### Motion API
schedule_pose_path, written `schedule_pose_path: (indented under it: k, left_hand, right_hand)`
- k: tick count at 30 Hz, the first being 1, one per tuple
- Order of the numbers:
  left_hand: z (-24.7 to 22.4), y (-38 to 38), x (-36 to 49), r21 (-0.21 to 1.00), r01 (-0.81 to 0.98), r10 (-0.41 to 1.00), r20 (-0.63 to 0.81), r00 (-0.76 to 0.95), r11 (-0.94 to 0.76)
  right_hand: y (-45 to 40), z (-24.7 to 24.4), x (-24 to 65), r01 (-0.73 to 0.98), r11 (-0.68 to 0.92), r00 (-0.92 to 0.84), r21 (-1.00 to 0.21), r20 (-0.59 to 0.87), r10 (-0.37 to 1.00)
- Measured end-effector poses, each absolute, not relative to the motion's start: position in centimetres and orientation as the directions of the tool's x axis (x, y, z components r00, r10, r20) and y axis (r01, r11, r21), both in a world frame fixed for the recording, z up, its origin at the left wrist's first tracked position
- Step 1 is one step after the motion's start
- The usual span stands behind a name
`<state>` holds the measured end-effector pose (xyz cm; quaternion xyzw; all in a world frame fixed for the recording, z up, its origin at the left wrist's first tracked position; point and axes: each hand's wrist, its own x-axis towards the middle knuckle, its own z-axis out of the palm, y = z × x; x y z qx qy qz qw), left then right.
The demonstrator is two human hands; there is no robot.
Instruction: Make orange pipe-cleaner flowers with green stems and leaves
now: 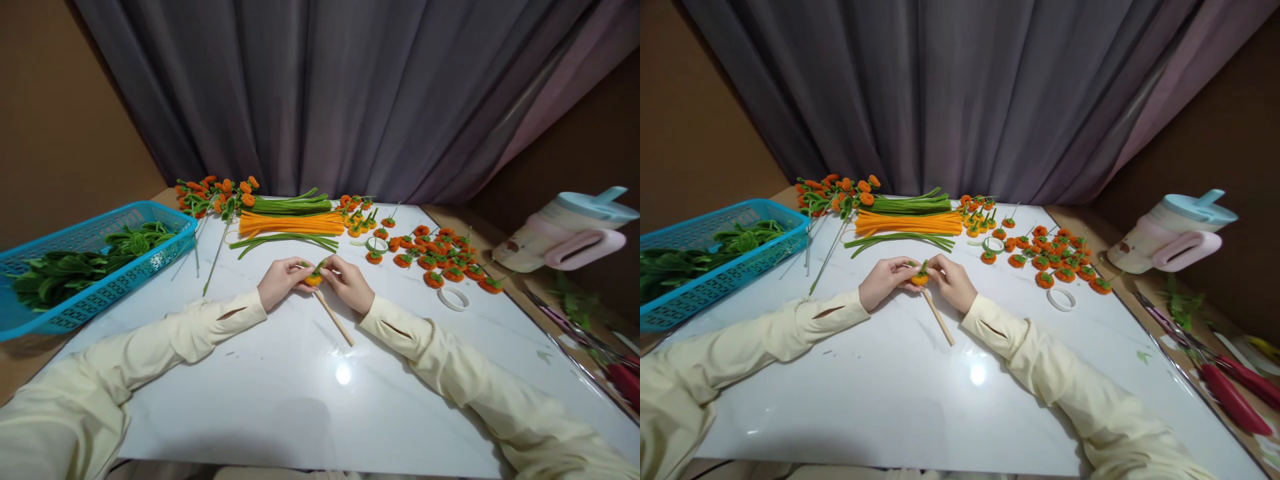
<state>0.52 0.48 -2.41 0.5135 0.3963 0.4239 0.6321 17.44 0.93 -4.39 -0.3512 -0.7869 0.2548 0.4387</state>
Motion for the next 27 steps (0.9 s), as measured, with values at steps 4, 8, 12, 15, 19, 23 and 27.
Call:
schedule_pose_path:
  k: [4,8,12,15,19,23,27]
  left_hand:
    - [-2.7,0.5,0.5,0.991,-0.13,0.958,0.047,0.282,-0.011]
    - [-2.9,0.4,0.4,0.991,-0.115,0.953,0.099,0.287,-0.069]
    - [-3.1,0.3,0.4,0.991,-0.101,0.953,0.112,0.283,-0.086]
    - [-3.2,0.2,0.4,0.99,-0.075,0.952,0.132,0.277,-0.115]
    - [-3.4,-0.2,0.3,0.97,0.008,0.936,0.233,0.265,-0.244]
    - [-3.5,-0.2,0.3,0.951,0.051,0.917,0.277,0.288,-0.304]
    - [-2.8,0.5,0.1,0.973,0.012,0.913,0.213,0.349,-0.232]
  right_hand:
    - [1.0,-4.5,17.1,0.075,0.339,-0.353,-0.938,0.293,0.889]
    - [1.0,-4.5,16.9,-0.051,0.223,-0.383,-0.974,0.225,0.896]
    - [1.1,-4.5,17.0,-0.025,0.236,-0.388,-0.972,0.227,0.893]
    - [1.1,-4.4,17.0,-0.032,0.218,-0.39,-0.975,0.213,0.896]
    - [1.1,-4.2,17.0,-0.011,0.159,-0.386,-0.987,0.151,0.91]
    - [1.0,-4.2,17.0,0.022,0.17,-0.351,-0.985,0.152,0.924]
    - [0.9,-4.4,17.0,0.089,0.315,-0.275,-0.945,0.28,0.92]
